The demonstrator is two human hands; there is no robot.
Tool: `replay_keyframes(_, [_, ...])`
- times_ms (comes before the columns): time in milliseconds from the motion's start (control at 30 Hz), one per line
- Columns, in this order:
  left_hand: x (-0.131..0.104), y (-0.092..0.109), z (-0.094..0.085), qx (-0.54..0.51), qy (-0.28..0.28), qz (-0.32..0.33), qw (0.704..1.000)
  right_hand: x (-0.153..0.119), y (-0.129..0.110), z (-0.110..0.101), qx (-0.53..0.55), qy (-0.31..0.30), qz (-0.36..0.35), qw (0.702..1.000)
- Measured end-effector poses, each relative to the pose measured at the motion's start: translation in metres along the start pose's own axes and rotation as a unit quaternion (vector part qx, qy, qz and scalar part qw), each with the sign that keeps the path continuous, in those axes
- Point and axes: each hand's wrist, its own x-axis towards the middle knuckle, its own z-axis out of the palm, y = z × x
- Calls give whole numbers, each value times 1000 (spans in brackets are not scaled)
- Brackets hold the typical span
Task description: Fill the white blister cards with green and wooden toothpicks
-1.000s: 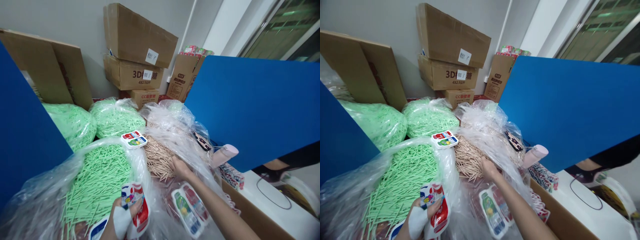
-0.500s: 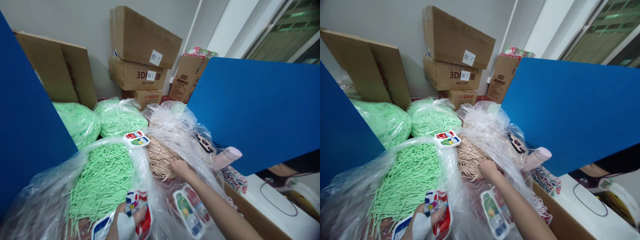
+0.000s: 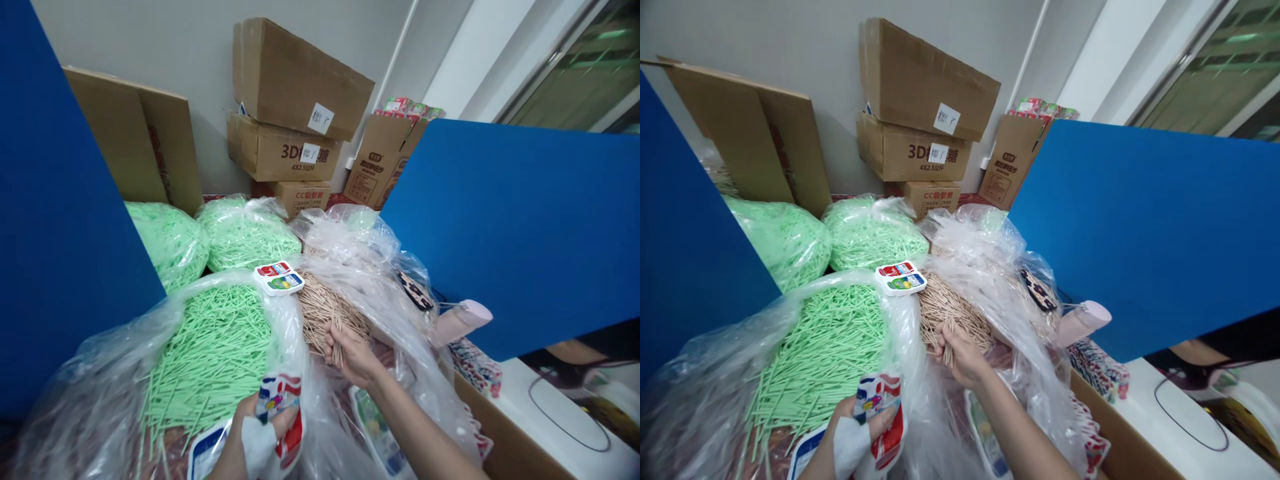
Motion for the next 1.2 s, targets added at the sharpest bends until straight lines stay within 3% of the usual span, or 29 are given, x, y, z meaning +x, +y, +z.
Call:
replay_keyframes(100, [0, 10, -2, 41, 14, 58, 997, -12, -28, 28, 172, 14, -55, 983])
replay_keyframes(167, [-1, 18, -3, 51, -11, 86, 995, -21, -47, 46, 231, 28, -123, 965])
replay_keyframes(300, [-2, 30, -6, 95, -28, 146, 984, -35, -68, 78, 206, 49, -250, 945])
replay_keyframes(500, [0, 28, -9, 130, -6, 193, 973, -39, -63, 100, 96, 70, -359, 926])
replay_keyframes(667, [-1, 33, -13, 140, -3, 233, 962, -44, -55, 100, 2, 36, -337, 941])
replay_keyframes(800, [-1, 42, -20, 202, 8, 286, 936, -44, -46, 87, -67, -22, -309, 949])
replay_keyframes(867, [-1, 46, -23, 220, 6, 288, 932, -42, -45, 78, -69, -19, -320, 945])
replay_keyframes(933, [0, 47, -25, 220, 0, 280, 934, -41, -47, 72, -115, -23, -343, 932])
replay_keyframes(1067, [4, 40, -28, 195, -19, 281, 940, -42, -54, 65, -289, -121, -388, 867])
replay_keyframes(1133, [5, 35, -30, 171, -32, 252, 952, -40, -54, 59, -276, -83, -376, 881])
replay_keyframes(1200, [4, 32, -33, 151, -28, 207, 966, -31, -49, 46, -224, 11, -337, 914])
